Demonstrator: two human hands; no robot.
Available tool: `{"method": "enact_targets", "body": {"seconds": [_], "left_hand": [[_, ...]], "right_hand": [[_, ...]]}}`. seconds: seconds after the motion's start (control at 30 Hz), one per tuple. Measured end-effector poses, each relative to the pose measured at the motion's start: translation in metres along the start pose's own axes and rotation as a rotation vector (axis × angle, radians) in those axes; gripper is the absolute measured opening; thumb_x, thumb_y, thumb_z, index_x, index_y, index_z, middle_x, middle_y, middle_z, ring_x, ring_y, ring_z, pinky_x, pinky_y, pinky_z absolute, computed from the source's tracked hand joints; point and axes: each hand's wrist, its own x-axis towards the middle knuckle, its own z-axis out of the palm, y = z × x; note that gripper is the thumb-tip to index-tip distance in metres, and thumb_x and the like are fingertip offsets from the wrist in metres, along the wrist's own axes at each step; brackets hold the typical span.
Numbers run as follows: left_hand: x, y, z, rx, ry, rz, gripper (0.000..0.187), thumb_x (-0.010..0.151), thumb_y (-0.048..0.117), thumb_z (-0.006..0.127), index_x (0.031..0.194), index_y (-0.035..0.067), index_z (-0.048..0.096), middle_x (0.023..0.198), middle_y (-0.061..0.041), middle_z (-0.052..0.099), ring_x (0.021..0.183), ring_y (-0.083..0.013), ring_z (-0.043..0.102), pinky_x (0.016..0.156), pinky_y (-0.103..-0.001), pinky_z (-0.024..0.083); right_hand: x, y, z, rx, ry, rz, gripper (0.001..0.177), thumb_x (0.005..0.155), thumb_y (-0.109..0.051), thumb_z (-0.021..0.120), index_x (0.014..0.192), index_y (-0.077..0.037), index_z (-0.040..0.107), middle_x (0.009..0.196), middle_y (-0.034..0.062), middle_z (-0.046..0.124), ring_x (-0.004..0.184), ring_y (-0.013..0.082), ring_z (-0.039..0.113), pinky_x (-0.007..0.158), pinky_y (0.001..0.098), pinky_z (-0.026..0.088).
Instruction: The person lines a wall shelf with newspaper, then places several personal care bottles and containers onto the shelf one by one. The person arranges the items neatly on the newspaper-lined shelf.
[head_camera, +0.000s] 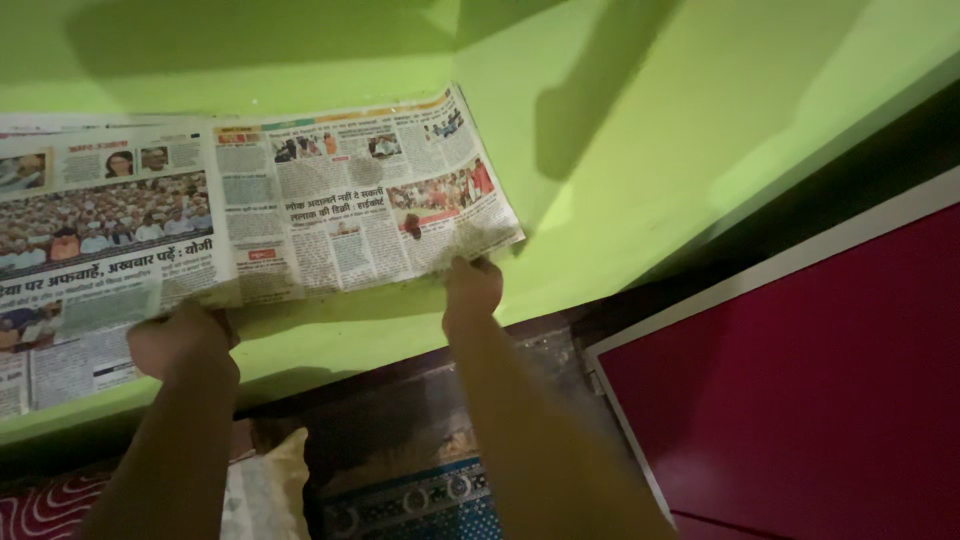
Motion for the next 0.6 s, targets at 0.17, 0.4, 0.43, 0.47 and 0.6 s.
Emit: {"method": "enact_targets", "body": {"seconds": [0.17, 0.4, 0.43, 0.47, 0.6], "left_hand": [[0.005, 0.004, -0.004, 0.159, 0.124, 0.002, 0.031, 0.085, 0.007, 0.065, 0.115, -0.001, 0.064, 0.111, -0.015, 0.071, 0.088, -0.0262, 0.077, 0.064, -0.033, 0.065], [0.022, -0.006, -0.031, 0.368, 0.094, 0.209, 0.03, 0.086, 0.013, 0.07, 0.112, -0.001, 0.073, 0.113, -0.021, 0.073, 0.098, -0.037, 0.072, 0.081, -0.043, 0.058], [0.033, -0.012, -0.037, 0.512, 0.021, 0.302, 0.03, 0.086, 0.013, 0.07, 0.113, -0.001, 0.075, 0.112, -0.025, 0.073, 0.099, -0.041, 0.071, 0.087, -0.045, 0.056], [0.045, -0.018, -0.042, 0.653, -0.055, 0.393, 0.031, 0.087, 0.012, 0.07, 0.113, -0.002, 0.077, 0.112, -0.028, 0.073, 0.101, -0.045, 0.069, 0.092, -0.047, 0.053], [0.07, -0.038, -0.07, 0.611, 0.119, 0.235, 0.04, 0.093, 0.024, 0.068, 0.123, -0.003, 0.072, 0.117, -0.026, 0.072, 0.107, -0.0448, 0.068, 0.095, -0.05, 0.053]], "right_hand": [[-0.053, 0.022, 0.032, 0.064, 0.132, 0.198, 0.026, 0.085, -0.001, 0.069, 0.106, -0.007, 0.055, 0.075, 0.0043, 0.058, 0.056, 0.0137, 0.051, 0.05, 0.0314, 0.04], [-0.08, 0.048, 0.066, 0.072, -0.119, 0.154, 0.024, 0.086, 0.001, 0.061, 0.11, 0.004, 0.062, 0.073, 0.0085, 0.056, 0.056, 0.0136, 0.051, 0.048, 0.0293, 0.039], [-0.084, 0.049, 0.067, 0.027, -0.063, 0.168, 0.025, 0.085, 0.001, 0.062, 0.11, 0.002, 0.06, 0.073, 0.0072, 0.057, 0.056, 0.0143, 0.052, 0.049, 0.03, 0.041], [-0.086, 0.049, 0.07, -0.018, -0.008, 0.178, 0.026, 0.084, 0.002, 0.062, 0.109, 0.0, 0.058, 0.073, 0.0058, 0.059, 0.057, 0.015, 0.054, 0.05, 0.0307, 0.042], [-0.094, 0.058, 0.072, -0.082, -0.008, 0.165, 0.022, 0.081, -0.001, 0.06, 0.103, -0.002, 0.06, 0.07, 0.0058, 0.057, 0.057, 0.0188, 0.054, 0.05, 0.033, 0.043]]}}
